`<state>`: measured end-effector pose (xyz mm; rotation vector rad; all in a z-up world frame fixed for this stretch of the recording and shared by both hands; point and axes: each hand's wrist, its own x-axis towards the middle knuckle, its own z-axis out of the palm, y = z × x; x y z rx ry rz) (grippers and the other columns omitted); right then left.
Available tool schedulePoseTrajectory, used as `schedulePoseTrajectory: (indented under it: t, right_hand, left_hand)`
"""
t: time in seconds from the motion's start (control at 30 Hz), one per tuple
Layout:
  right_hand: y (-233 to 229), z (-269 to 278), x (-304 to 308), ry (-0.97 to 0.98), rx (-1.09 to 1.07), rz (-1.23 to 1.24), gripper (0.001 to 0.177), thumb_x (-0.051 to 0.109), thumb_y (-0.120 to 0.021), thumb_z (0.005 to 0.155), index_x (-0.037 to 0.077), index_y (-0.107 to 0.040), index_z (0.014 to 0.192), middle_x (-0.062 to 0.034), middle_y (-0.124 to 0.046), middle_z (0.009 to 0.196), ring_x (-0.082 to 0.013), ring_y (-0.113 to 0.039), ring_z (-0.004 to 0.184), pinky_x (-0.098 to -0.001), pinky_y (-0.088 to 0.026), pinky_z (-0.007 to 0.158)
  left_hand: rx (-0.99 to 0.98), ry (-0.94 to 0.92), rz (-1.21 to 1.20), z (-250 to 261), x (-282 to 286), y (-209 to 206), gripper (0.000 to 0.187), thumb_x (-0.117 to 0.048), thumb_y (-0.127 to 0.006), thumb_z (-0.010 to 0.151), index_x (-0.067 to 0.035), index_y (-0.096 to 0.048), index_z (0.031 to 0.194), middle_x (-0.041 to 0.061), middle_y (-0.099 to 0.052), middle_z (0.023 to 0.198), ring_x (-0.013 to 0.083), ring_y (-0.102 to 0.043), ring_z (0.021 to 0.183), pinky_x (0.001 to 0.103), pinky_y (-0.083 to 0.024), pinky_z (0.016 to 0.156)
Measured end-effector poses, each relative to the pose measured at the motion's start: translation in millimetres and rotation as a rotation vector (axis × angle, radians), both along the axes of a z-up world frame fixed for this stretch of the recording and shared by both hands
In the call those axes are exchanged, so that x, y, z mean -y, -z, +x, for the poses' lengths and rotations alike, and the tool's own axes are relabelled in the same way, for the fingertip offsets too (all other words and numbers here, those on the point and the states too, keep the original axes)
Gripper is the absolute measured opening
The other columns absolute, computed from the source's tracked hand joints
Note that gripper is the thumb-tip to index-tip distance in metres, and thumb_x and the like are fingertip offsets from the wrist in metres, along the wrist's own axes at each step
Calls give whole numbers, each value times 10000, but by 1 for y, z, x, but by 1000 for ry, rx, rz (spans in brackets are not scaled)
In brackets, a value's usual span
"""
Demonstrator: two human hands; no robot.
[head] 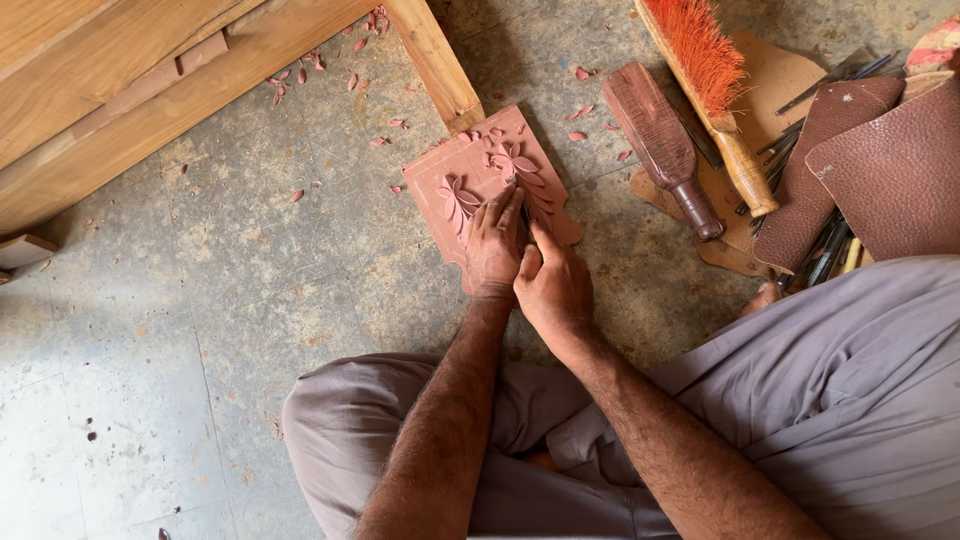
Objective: The person carves a decorative floral pattern into a piece of wood using a chisel and a wooden mallet.
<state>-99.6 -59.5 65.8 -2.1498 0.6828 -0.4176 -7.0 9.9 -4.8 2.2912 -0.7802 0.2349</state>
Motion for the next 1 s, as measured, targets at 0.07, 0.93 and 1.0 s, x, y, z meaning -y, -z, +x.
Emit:
schedulePoseTrajectory:
  t: [0.07,0.93,1.0]
  right_hand:
    - [-3,2,1,11,-46,49,388,153,-559,980,-8,-662,1317,-262,-716,1193,-412,-701,1092,-479,-553,962]
    - [16,14,29,-48,87,193,353,109,-621,972,-10,-676,1300,-220,-718,1276,-323,-701,1191,-401,-546,1044]
    - [10,11,24,-31,61,191,366,106,-609,962,-15,-672,1302,-228,-718,1260,-332,-701,1167,-412,-543,1030]
  left_hand:
    - [-12,9,6,-1,-1,-5,585,-114,-653,827,-120,-626,1411,61,-608,1451,328,-578,1312,438,-453,1141]
    - [133,-35,145,9,9,6,541,-158,-618,954,-100,-576,1491,45,-573,1528,249,-585,1295,399,-449,1129]
    - [105,-45,135,8,8,8,502,-168,-613,969,-121,-594,1469,35,-585,1521,246,-588,1292,398,-449,1129]
